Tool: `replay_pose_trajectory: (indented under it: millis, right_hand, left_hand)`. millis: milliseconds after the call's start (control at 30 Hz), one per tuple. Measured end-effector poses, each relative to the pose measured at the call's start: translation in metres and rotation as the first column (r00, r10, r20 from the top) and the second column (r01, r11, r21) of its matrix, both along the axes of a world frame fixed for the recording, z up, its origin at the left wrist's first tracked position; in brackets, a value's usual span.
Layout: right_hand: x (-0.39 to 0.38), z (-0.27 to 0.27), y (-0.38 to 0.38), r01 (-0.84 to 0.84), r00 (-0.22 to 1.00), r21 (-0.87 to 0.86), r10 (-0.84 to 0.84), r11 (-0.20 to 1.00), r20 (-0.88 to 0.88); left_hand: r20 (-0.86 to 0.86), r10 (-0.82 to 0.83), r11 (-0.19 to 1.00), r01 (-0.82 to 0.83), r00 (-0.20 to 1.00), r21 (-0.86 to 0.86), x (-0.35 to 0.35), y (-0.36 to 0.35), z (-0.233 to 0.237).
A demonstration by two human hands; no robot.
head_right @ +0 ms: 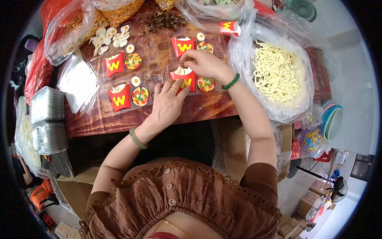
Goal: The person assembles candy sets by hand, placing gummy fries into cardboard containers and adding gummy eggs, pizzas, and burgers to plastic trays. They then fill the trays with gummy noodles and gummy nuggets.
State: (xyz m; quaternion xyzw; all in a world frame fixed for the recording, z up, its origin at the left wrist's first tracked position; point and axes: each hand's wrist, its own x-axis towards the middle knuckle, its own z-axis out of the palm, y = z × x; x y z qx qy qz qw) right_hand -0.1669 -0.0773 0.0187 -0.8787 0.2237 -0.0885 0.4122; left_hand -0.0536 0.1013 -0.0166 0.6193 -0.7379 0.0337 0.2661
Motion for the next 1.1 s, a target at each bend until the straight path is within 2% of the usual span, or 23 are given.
replay_pose_trajectory:
  millis: [100,233,300,333,400,433,500,600,633,667,733,767,833,867,933,1033,1100]
  right_hand:
    - [-0.002,0.003,0.005,0.001,0.998,0.057,-0.005,0.998,0.056]
    - [-0.004,0.022,0.016,0.021,0.998,0.026,-0.023,0.999,0.062]
    - [-0.012,0.043,0.016,0.179,0.982,0.094,-0.173,0.979,-0.069]
    - [-0.02,0.038,0.009,0.167,0.986,-0.007,-0.167,0.986,-0.007]
    - [-0.041,0.028,-0.007,0.144,0.984,0.025,-0.146,0.989,0.104]
    - [-0.052,0.032,-0.014,0.206,0.977,0.154,-0.212,0.966,0.024]
    - [-0.075,0.035,-0.033,0.271,0.952,0.225,-0.295,0.936,0.077]
    - [-0.105,0.033,-0.072,0.511,0.859,-0.103,-0.505,0.853,0.08]
    - [-0.105,0.043,-0.076,0.524,0.836,0.083,-0.531,0.848,0.14]
    - [-0.104,0.046,-0.083,0.524,0.834,0.079,-0.53,0.848,0.157]
    - [-0.105,0.051,-0.1,0.544,0.782,0.219,-0.584,0.81,0.219]
    - [-0.107,0.051,-0.108,0.53,0.788,0.221,-0.571,0.819,0.228]
    - [-0.1,0.041,-0.125,0.505,0.801,0.121,-0.516,0.855,0.303]
    - [-0.095,0.042,-0.127,0.461,0.82,0.173,-0.492,0.87,0.293]
    - [-0.082,0.046,-0.121,0.405,0.826,0.217,-0.457,0.888,0.33]
    - [-0.06,0.051,-0.11,0.314,0.869,0.297,-0.399,0.902,0.292]
    - [-0.053,0.051,-0.114,0.31,0.916,0.24,-0.356,0.92,0.183]
  left_hand:
    - [-0.008,-0.007,1.0,0.007,1.0,0.012,-0.001,0.0,0.0]
    - [-0.035,0.0,1.0,0.001,0.999,0.025,-0.001,0.002,0.004]
    - [-0.043,-0.003,1.0,0.004,0.999,0.006,0.0,0.002,0.006]
    - [-0.058,-0.008,1.0,0.008,0.998,-0.001,0.001,0.001,0.009]
    - [-0.1,-0.041,0.999,0.04,0.994,-0.018,0.003,0.0,0.018]
    - [-0.151,-0.061,0.998,0.059,0.987,-0.014,0.006,-0.002,0.023]
    - [-0.202,-0.114,0.993,0.117,0.973,0.0,0.019,-0.015,0.044]
    - [-0.261,-0.134,0.991,0.125,0.956,-0.05,0.041,-0.058,0.054]
    - [-0.272,-0.133,0.991,0.119,0.953,-0.069,0.046,-0.075,0.057]
    - [-0.313,-0.114,0.993,0.101,0.943,-0.058,0.049,-0.091,0.063]
    - [-0.308,-0.143,0.989,0.121,0.941,-0.091,0.058,-0.123,0.064]
    - [-0.337,-0.113,0.994,0.105,0.935,-0.04,0.06,-0.133,0.066]
    - [-0.292,-0.147,0.987,0.123,0.945,-0.099,0.063,-0.146,0.064]
    - [-0.3,-0.121,0.993,0.12,0.946,-0.02,0.065,-0.143,0.066]
    - [-0.34,-0.147,0.986,0.166,0.929,0.028,0.07,-0.136,0.067]
    - [-0.252,-0.157,0.986,0.164,0.955,0.007,0.097,-0.123,0.063]
    - [-0.279,-0.056,0.997,0.07,0.959,0.042,0.124,-0.119,0.06]
